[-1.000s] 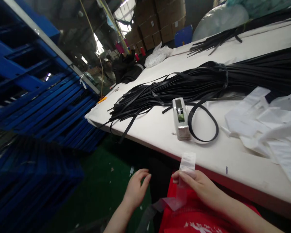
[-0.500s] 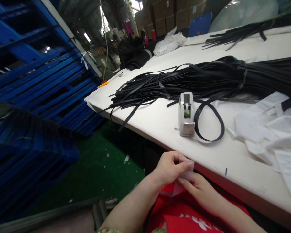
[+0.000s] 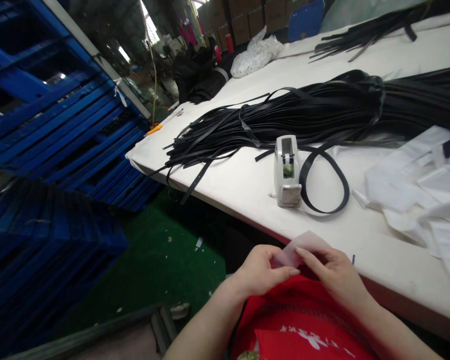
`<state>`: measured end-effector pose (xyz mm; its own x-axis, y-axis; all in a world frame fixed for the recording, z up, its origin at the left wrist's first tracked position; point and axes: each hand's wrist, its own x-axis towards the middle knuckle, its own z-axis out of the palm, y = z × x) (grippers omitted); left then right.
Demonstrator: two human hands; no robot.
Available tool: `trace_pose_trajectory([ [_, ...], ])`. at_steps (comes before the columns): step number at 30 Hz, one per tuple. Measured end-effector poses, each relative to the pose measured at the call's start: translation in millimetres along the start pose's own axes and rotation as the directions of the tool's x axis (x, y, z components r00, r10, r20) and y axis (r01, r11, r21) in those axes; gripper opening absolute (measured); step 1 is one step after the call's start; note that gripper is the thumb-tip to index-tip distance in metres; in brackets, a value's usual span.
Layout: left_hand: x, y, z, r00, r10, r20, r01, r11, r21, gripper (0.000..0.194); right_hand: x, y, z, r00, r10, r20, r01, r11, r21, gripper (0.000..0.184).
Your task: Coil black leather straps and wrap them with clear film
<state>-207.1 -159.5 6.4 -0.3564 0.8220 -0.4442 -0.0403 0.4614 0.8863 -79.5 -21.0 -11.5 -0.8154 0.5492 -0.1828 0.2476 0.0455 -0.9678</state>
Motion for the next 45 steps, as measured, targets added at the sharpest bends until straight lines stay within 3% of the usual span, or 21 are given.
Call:
trace_pose_trajectory([
  [6,-3.8,-2.8,-2.4,0.994,-0.105,0.033,0.101,0.99,0.103,0.038,1.0,-7.3,-18.2,0.999,-0.036,-0.034,0.037,0.999,0.029,0.034],
  [13,-11.2,-4.6,-5.8,0.988,-0.139,0.064,0.133,0.987,0.092,0.039,-1.2,-8.5,-22.3,0.993,-0.106,0.043,0.108,0.993,-0.037,0.032],
  [16,-11.9,-1.7,-1.8,0.996,-0.071,0.055,0.06,0.983,0.176,0.039,-3.8,-7.7,-18.8,0.991,-0.116,0.061,0.12,0.99,-0.07,0.032],
  [20,-8.6,9.9,12.4,0.991,0.11,-0.07,-0.092,0.97,0.226,0.035,-8.2,-6.8,-12.5,0.99,-0.128,0.063,0.135,0.984,-0.12,0.031],
  [25,-1.9,18.8,27.0,0.987,0.138,-0.082,-0.119,0.973,0.2,0.035,-11.9,-4.5,-10.2,0.991,-0.121,0.059,0.127,0.985,-0.12,0.032],
  [29,-1.2,19.3,26.6,0.99,0.114,-0.083,-0.096,0.975,0.2,0.029,-9.5,-3.9,-17.5,0.985,-0.117,0.126,0.128,0.989,-0.079,0.034],
  [32,-3.0,18.4,22.6,0.984,0.073,-0.16,-0.042,0.981,0.191,0.025,-0.3,1.5,-30.0,0.986,-0.164,0.028,0.166,0.968,-0.191,0.034],
  [34,-3.4,16.1,20.4,0.976,0.052,-0.21,-0.015,0.984,0.178,0.026,11.8,11.0,-39.8,0.97,-0.23,-0.085,0.184,0.911,-0.368,0.041],
  [38,1.5,5.3,18.4,0.952,0.039,-0.302,0.016,0.984,0.177,0.035,46.8,34.2,-54.6,0.861,-0.483,-0.158,0.225,0.641,-0.734,0.047],
  [40,5.1,-2.0,17.1,0.955,0.065,-0.289,-0.003,0.977,0.211,0.036,61.2,36.7,-59.1,0.837,-0.523,-0.16,0.19,0.553,-0.811,0.046],
  [43,8.8,-12.1,11.8,0.973,0.118,-0.199,-0.065,0.965,0.254,0.035,66.5,20.3,-63.1,0.89,-0.426,-0.161,0.137,0.588,-0.797,0.027],
  [45,10.0,-15.7,6.1,0.976,0.162,-0.144,-0.118,0.954,0.277,0.035,58.0,-0.3,-61.3,0.935,-0.331,-0.129,0.142,0.681,-0.718,0.019],
])
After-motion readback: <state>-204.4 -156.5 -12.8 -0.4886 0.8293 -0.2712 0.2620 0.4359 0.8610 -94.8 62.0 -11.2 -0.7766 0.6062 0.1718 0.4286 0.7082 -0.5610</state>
